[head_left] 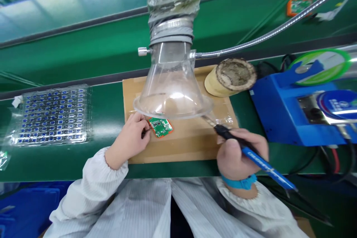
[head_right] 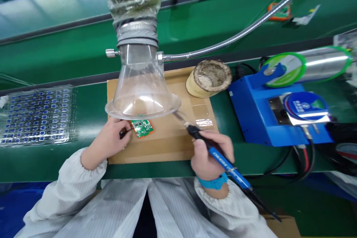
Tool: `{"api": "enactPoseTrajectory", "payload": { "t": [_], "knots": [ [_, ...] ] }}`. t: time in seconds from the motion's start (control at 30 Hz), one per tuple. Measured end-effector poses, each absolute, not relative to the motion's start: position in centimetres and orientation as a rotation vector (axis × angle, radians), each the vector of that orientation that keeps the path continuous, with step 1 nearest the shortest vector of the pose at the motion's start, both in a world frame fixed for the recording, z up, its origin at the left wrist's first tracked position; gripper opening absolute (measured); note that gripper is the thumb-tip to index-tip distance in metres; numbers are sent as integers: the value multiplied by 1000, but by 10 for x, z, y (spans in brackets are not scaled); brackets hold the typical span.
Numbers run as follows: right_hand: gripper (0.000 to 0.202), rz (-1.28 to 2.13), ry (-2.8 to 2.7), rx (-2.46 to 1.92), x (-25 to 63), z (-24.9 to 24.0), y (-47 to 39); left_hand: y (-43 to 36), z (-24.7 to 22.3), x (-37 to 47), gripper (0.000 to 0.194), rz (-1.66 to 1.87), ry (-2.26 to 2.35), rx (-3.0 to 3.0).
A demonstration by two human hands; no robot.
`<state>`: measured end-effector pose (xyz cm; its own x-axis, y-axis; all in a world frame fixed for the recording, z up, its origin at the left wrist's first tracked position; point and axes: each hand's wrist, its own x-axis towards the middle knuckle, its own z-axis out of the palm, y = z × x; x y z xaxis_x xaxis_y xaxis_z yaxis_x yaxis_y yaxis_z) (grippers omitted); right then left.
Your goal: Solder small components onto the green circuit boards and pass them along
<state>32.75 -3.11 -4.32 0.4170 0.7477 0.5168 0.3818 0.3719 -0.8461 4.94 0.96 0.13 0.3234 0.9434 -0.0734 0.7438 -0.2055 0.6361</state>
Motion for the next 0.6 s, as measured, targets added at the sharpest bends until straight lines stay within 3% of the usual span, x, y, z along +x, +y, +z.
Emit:
{"api": "enactPoseTrajectory", "payload": {
  "t": [0.13, 0.37, 0.53, 0.6],
  "knots": [
    [27, 321, -1100, -1359, 341, -36, -15, 17, 12, 34, 13, 458, 1439, 1573],
    [37, 426, -1038, -1342, 334, -39, -9, 82, 30, -21, 25, 531, 1265, 871],
    [36, 440, -1022, -1283, 335, -40, -12, 151, 21, -41, 10, 1157, 1630, 996],
    [36, 430, -1021, -1299, 335, -40, -13, 158, 9, -36, 20, 1293, 1875, 1171]
  ]
}}
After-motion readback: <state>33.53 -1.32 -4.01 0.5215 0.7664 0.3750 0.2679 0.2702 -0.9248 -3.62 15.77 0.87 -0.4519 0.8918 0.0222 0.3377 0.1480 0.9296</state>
